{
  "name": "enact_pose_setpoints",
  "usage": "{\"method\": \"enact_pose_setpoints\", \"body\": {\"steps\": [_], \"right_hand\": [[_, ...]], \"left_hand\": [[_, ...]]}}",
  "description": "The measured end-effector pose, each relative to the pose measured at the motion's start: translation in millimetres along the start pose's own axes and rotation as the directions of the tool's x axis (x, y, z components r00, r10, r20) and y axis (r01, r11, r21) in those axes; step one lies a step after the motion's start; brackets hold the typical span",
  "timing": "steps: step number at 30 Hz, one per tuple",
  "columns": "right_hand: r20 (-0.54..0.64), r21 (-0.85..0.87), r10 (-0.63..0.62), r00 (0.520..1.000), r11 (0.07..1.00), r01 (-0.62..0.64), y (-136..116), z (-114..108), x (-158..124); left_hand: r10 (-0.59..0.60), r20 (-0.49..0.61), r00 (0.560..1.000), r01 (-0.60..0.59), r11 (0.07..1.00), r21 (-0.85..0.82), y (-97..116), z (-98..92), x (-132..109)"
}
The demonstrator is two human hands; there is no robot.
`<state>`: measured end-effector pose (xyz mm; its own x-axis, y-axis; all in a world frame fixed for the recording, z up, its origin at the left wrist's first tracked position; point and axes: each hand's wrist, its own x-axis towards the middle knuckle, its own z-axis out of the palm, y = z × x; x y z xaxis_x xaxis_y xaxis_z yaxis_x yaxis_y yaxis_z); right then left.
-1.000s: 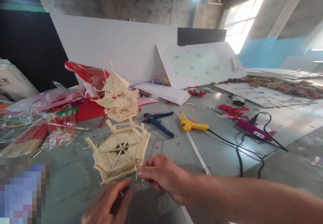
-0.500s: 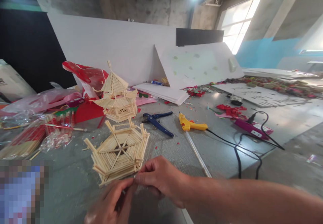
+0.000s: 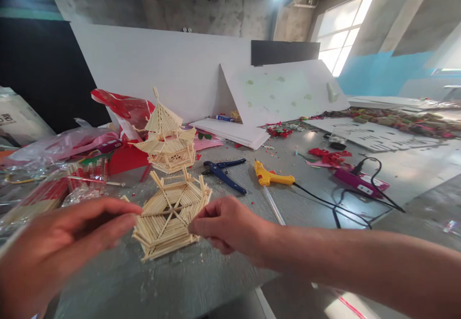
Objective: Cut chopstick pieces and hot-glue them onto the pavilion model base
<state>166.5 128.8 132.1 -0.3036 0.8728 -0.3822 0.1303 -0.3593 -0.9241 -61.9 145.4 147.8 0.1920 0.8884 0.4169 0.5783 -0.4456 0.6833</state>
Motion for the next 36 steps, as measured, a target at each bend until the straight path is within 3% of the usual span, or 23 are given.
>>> {"method": "enact_pose_setpoints", "body": {"steps": [1,3,6,13,19,26,31,36], "right_hand": [[0.001,0.0,-0.027,1.0,1.0,0.027,-7,2,-1],[-0.003,-0.012,-0.079,0.997,0.997,0.079,-21,6,0],[-0.033,-0.021,-0.113,0.993,0.993,0.113,-34,10,3],[-0.038,-0.027,-0.106,0.994,0.994,0.105,-38,9,7],[-0.053,0.017,-0.121,0.991,0.992,0.122,-24,-9,-4],[-0.004,0.061,0.051,0.999,0.997,-0.05,19,-20,-6],[0.039,0.027,0.132,0.991,0.991,-0.133,45,-20,0],[0.088,0.052,0.206,0.975,0.976,-0.211,58,-17,9]], "left_hand": [[-0.016,0.143,0.99,0.019,1.0,-0.018,8,2.9,8],[-0.073,0.363,0.929,0.106,0.992,-0.07,22,11.3,20],[-0.147,0.47,0.87,0.245,0.957,-0.154,34,22.7,33],[-0.235,0.534,0.812,0.387,0.902,-0.191,32,25.7,44],[-0.341,0.573,0.745,0.465,0.882,-0.078,14,29.9,50],[-0.418,0.714,0.562,0.529,0.845,0.078,-19,53.3,59],[-0.47,0.744,0.474,0.59,0.798,0.128,-23,65.0,67],[-0.519,0.787,0.333,0.642,0.737,0.214,-27,77.0,69]]}}
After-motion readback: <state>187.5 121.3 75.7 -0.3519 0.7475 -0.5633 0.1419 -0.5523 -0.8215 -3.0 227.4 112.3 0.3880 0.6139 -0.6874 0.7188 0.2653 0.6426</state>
